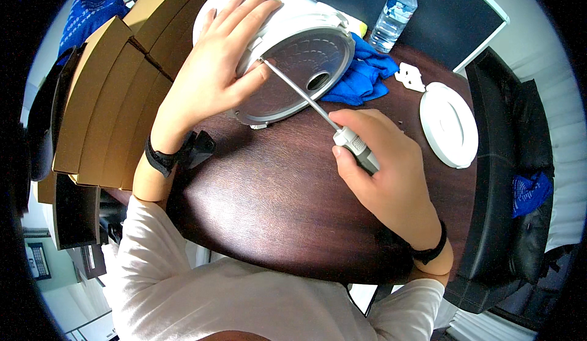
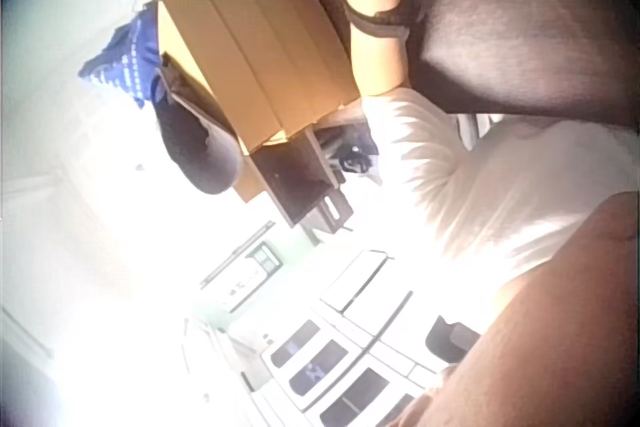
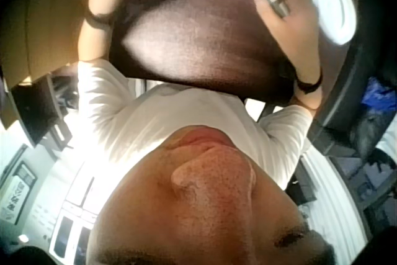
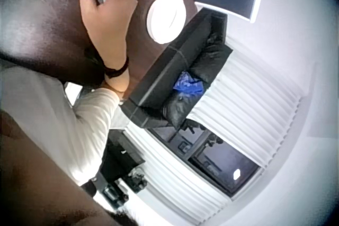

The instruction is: The person uses a screwdriver to remove screws from the base of a white cylindrical appliance. They rotate the appliance to access different screw locations and place removed screws on the table.

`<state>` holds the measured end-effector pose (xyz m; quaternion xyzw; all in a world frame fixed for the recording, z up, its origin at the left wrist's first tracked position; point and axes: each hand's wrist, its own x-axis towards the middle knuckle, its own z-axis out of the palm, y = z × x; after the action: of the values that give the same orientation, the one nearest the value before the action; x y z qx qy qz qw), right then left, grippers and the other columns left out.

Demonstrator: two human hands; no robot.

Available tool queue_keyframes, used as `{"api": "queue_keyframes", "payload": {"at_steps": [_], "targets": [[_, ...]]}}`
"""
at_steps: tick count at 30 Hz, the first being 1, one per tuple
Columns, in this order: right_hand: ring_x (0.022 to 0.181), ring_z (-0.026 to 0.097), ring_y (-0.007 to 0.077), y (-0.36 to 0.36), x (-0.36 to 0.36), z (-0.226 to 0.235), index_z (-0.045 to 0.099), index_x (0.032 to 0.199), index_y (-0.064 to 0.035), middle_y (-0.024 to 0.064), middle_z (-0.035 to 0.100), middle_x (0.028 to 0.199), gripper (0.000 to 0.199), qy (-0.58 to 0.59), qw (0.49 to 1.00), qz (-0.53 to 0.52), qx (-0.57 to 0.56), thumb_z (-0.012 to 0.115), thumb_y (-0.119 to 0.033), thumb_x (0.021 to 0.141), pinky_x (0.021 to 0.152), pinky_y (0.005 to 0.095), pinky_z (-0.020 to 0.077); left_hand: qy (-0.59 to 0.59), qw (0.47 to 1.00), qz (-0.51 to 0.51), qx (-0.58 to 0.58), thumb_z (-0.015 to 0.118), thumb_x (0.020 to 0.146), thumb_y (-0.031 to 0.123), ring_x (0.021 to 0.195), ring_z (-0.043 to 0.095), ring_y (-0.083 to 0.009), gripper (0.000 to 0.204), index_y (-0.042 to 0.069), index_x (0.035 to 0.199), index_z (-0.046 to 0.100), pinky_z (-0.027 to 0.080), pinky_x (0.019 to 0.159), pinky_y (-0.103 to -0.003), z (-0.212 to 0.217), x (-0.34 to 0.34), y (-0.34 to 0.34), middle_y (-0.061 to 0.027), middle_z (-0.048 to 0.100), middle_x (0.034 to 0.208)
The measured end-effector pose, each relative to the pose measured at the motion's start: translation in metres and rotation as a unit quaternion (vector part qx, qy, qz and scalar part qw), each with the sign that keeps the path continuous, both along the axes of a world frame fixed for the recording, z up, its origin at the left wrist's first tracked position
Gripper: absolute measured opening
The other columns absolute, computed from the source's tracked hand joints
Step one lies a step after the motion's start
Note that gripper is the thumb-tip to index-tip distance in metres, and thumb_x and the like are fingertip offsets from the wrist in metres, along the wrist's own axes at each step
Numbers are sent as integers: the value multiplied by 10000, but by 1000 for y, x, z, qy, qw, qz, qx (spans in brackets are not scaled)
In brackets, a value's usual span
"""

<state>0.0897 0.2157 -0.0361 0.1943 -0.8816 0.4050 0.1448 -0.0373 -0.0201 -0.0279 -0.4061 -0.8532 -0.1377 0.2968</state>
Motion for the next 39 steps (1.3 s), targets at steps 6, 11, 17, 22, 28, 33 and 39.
{"api": "queue_keyframes", "payload": {"at_steps": [6, 11, 17, 22, 28, 33, 39], "targets": [[806, 628, 259, 3, -6, -1, 629, 1087, -53, 92, 615, 992, 361, 149, 976, -21, 158, 716, -5, 740, 659, 348, 517, 4, 1000, -6, 7, 578, 754, 249, 1390, 284, -423, 693, 125, 1414, 406, 184, 1100, -632, -1, -2, 0, -167, 380, 1471], [793, 612, 226, 6, -9, 10, 637, 1087, -82, 59, 605, 975, 395, 197, 949, -21, 247, 753, -44, 711, 619, 344, 506, 8, 1000, -1, 15, 575, 752, 246, 1384, 292, -428, 688, 122, 1408, 410, 196, 1092, -637, -2, -1, 1, -167, 385, 1468], [757, 627, 251, 7, -12, 17, 640, 1102, -92, 73, 609, 965, 372, 146, 965, -6, 216, 736, -46, 745, 619, 353, 502, 23, 999, 6, 24, 587, 767, 262, 1372, 312, -423, 667, 116, 1396, 421, 224, 1071, -648, -5, -4, 2, -162, 400, 1455], [810, 661, 252, -2, -7, -5, 628, 1152, -56, 123, 650, 983, 367, -25, 1000, -2, 8, 712, -46, 794, 681, 317, 517, 28, 999, 6, 34, 587, 776, 283, 1360, 335, -408, 649, 110, 1382, 433, 249, 1054, -649, -7, -4, 5, -160, 415, 1442], [763, 651, 238, -5, -4, -1, 648, 1123, -67, 102, 648, 932, 342, 41, 996, -22, 75, 715, -53, 788, 654, 314, 510, 34, 999, 7, 33, 592, 754, 268, 1358, 338, -404, 664, 107, 1378, 437, 252, 1047, -655, -7, -5, 5, -159, 422, 1436], [672, 604, 215, 2, -13, 26, 659, 1112, -112, 49, 603, 843, 377, 183, 942, -35, 278, 738, -66, 745, 571, 332, 481, 50, 998, 15, 33, 596, 727, 269, 1354, 344, -400, 689, 104, 1377, 438, 259, 1038, -658, -9, -5, 3, -157, 427, 1432], [629, 593, 222, 9, -22, 22, 673, 1092, -80, 84, 606, 853, 356, 141, 969, 2, 204, 746, -52, 745, 559, 311, 465, -40, 999, 22, 5, 605, 769, 267, 1311, 316, -519, 712, -38, 1370, 373, 272, 1017, -684, 3, 4, 4, -294, 364, 1407]]}}
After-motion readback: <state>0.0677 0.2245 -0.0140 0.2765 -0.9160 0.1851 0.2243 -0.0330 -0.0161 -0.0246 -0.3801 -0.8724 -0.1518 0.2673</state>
